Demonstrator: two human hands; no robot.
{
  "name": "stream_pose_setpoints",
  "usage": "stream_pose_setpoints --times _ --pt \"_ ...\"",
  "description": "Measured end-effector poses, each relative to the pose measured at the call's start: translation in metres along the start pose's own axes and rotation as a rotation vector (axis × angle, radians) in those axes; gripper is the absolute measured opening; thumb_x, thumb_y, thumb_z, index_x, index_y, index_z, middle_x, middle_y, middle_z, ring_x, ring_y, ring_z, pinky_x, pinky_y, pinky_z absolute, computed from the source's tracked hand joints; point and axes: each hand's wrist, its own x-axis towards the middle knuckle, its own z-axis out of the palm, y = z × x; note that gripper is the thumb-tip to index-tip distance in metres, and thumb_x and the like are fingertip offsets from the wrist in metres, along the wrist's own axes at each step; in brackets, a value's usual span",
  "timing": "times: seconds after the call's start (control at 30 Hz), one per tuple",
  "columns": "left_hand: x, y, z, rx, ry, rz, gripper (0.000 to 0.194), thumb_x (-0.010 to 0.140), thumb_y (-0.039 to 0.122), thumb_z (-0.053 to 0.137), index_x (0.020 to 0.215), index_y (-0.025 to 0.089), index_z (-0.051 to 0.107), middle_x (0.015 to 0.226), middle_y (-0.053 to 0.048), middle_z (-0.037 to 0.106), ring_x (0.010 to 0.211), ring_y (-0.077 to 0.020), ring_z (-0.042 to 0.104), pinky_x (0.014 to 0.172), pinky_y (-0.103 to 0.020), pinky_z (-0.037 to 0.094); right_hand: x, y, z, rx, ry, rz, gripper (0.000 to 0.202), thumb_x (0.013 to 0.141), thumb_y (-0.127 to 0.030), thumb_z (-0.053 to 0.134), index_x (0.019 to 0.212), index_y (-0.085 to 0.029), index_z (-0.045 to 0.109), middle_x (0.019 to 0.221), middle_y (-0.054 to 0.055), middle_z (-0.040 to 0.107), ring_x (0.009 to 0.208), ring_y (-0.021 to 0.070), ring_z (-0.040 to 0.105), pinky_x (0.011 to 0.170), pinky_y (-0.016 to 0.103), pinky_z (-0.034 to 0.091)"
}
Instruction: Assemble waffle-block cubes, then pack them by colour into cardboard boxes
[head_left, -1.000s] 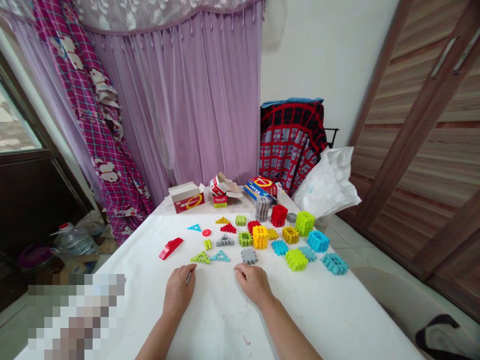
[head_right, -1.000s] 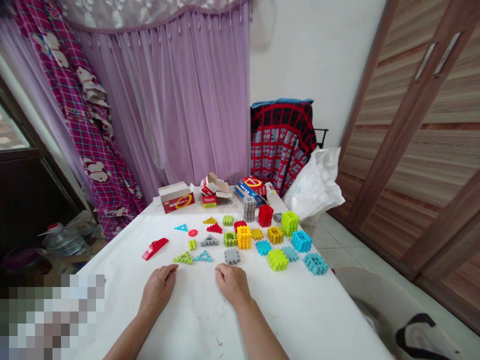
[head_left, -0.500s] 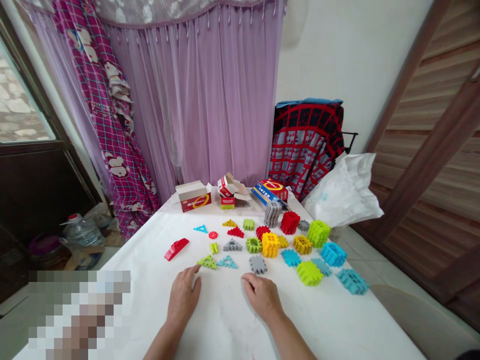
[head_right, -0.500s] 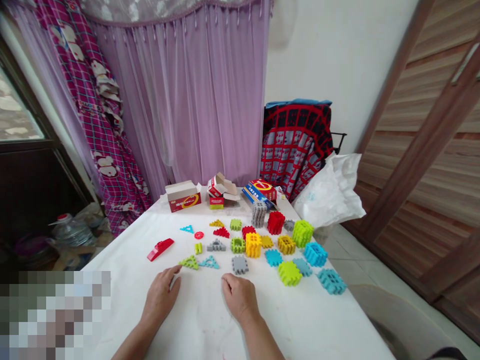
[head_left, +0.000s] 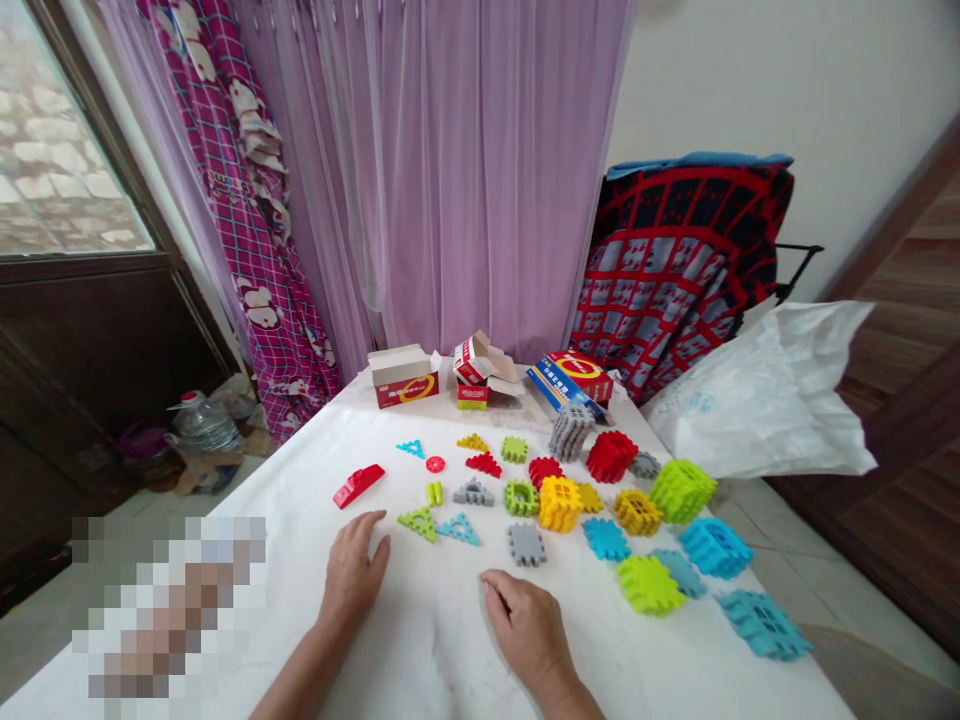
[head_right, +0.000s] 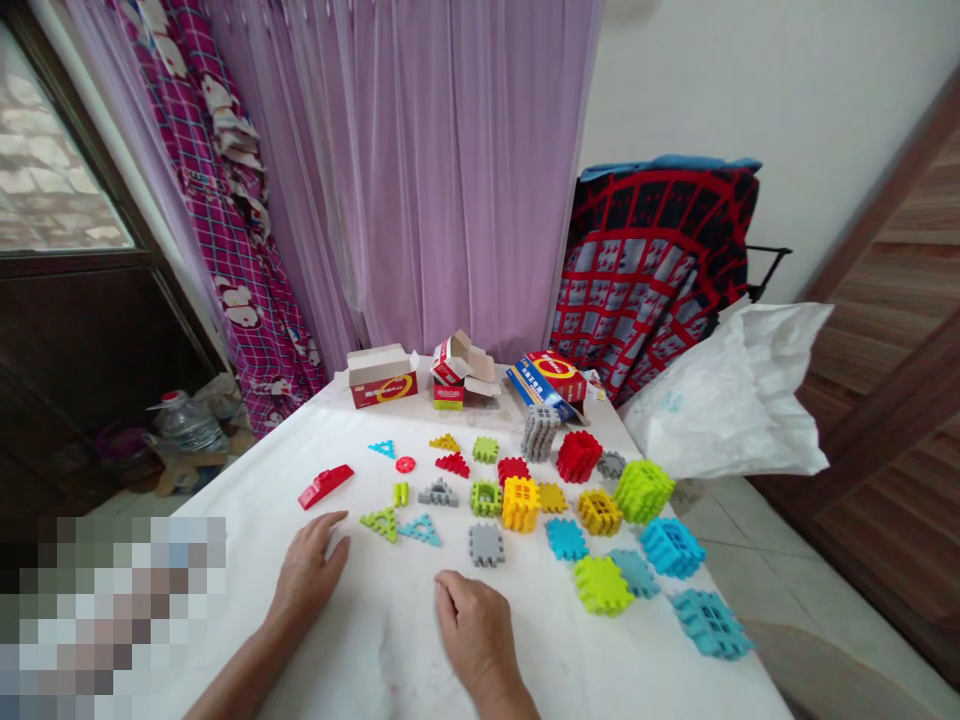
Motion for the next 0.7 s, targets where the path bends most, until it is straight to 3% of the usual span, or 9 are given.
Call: stream_pose_setpoints --times 0.1,0.17,0.23,0.33,0.5,0.7 --pt "0.026 -0.015 -0.013 0.118 0.059 -0.121 0.048 0.088 0.038 0.043 0.129 0.015 0.053 0.132 -0.017 0.059 0.122 -0.0303 0.054 0.102 -0.045 0.043 -0.001 0.001 -0.001 0.012 0.004 -0.016 0.031 0.091 -0.023 0.042 0.086 -0.026 0.073 0.071 0.0 0.075 0.061 0.0144 0.069 0.06 0.02 0.043" --pt "0.044 -0.025 -0.02 0.238 -0.001 -0.252 0.058 0.088 0.043 0.045 0.137 0.013 0.046 0.14 -0.019 0.053 0.126 -0.0333 0.051 0.1 -0.048 0.043 -0.001 0.001 -0.001 0.02 0.009 -0.023 0.031 0.091 -0.022 0.042 0.086 -0.025 0.073 0.072 0.001 0.075 0.062 0.0143 0.069 0.061 0.02 0.043" --pt "0.059 -0.032 -0.021 0.26 -0.055 -0.275 0.056 0.089 0.044 0.044 0.134 0.012 0.05 0.132 -0.02 0.06 0.121 -0.0352 0.055 0.096 -0.05 0.044 -0.002 0.002 -0.001 0.027 0.017 -0.025 0.031 0.091 -0.022 0.042 0.086 -0.024 0.073 0.073 0.001 0.075 0.063 0.0142 0.069 0.062 0.02 0.043" --pt "0.074 -0.035 -0.015 0.234 -0.128 -0.203 0.046 0.089 0.042 0.044 0.125 0.017 0.059 0.119 -0.014 0.069 0.113 -0.0321 0.061 0.094 -0.046 0.044 -0.004 0.002 -0.001 0.023 0.023 -0.019 0.031 0.091 -0.021 0.042 0.085 -0.024 0.072 0.074 0.001 0.075 0.064 0.0139 0.069 0.064 0.019 0.043" --pt "0.1 -0.032 0.004 0.152 -0.233 0.0 0.039 0.089 0.037 0.048 0.125 0.027 0.061 0.123 -0.004 0.07 0.115 -0.0212 0.061 0.097 -0.033 0.043 -0.009 0.001 -0.005 0.005 0.019 0.008 0.031 0.091 -0.02 0.042 0.088 -0.024 0.072 0.075 0.002 0.075 0.067 0.0136 0.069 0.066 0.018 0.043" --pt "0.124 -0.036 0.017 0.081 -0.251 0.125 0.041 0.091 0.036 0.045 0.128 0.027 0.059 0.133 -0.005 0.064 0.124 -0.0233 0.056 0.1 -0.039 0.044 -0.009 -0.005 -0.009 -0.044 -0.015 0.108 0.032 0.089 -0.019 0.041 0.088 -0.024 0.073 0.077 0.002 0.076 0.069 0.0137 0.07 0.068 0.018 0.046"
